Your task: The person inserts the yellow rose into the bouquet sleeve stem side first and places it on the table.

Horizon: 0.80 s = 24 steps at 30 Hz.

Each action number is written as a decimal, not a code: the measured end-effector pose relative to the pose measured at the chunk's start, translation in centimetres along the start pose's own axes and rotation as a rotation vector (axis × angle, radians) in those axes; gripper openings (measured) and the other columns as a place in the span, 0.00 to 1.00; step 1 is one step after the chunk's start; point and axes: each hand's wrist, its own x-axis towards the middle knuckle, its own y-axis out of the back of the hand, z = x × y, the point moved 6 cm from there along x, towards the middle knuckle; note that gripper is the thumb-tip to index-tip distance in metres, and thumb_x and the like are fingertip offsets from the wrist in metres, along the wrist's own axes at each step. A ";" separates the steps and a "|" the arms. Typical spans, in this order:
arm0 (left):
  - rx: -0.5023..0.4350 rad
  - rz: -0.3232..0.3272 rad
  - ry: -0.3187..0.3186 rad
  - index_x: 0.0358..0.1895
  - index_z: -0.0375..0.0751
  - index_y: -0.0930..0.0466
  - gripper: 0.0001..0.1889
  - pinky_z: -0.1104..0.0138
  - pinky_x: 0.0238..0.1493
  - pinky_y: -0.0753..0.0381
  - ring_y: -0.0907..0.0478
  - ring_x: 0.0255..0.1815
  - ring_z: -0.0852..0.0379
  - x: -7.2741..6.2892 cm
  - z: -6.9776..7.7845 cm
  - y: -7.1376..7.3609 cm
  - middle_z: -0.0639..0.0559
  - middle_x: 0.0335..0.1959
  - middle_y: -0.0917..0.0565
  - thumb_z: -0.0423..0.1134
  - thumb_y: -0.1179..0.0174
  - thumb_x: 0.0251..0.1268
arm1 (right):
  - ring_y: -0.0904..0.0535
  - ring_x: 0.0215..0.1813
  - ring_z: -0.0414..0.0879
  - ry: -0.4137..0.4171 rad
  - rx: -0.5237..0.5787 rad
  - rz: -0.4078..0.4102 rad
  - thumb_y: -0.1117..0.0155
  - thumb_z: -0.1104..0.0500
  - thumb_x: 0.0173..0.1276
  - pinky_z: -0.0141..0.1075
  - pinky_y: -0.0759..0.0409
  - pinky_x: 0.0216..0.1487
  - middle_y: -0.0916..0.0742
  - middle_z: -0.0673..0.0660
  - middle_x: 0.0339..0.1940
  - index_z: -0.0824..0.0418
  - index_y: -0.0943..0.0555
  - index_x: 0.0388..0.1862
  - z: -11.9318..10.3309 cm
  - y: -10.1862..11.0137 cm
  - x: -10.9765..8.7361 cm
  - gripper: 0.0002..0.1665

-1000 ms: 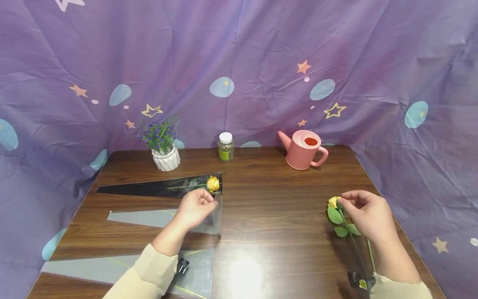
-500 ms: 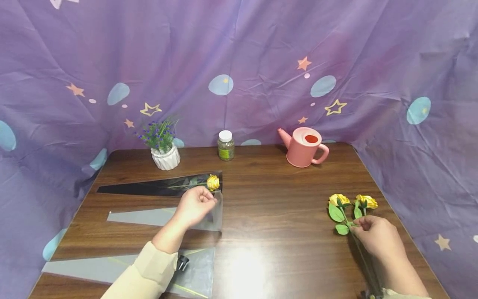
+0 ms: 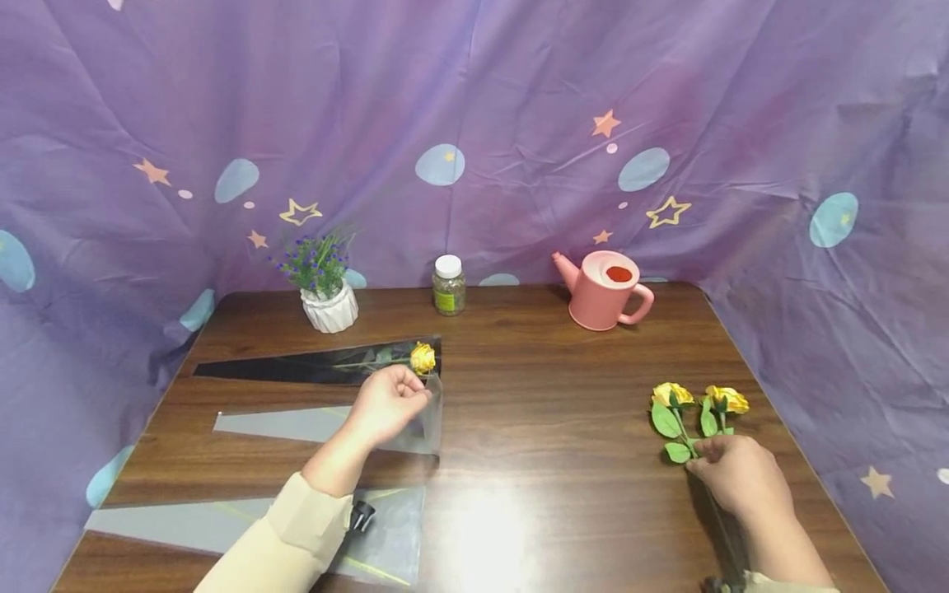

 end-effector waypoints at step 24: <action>0.003 0.000 0.015 0.34 0.39 0.18 0.05 0.62 0.35 0.18 0.21 0.28 0.57 0.0 0.3 0.0 0.53 0.26 0.15 0.36 0.31 0.63 | 0.17 0.25 0.29 0.163 0.575 0.373 0.29 0.71 0.67 0.28 0.17 0.26 0.09 0.52 0.33 0.80 0.19 0.50 -13.0 3.6 1.2 0.16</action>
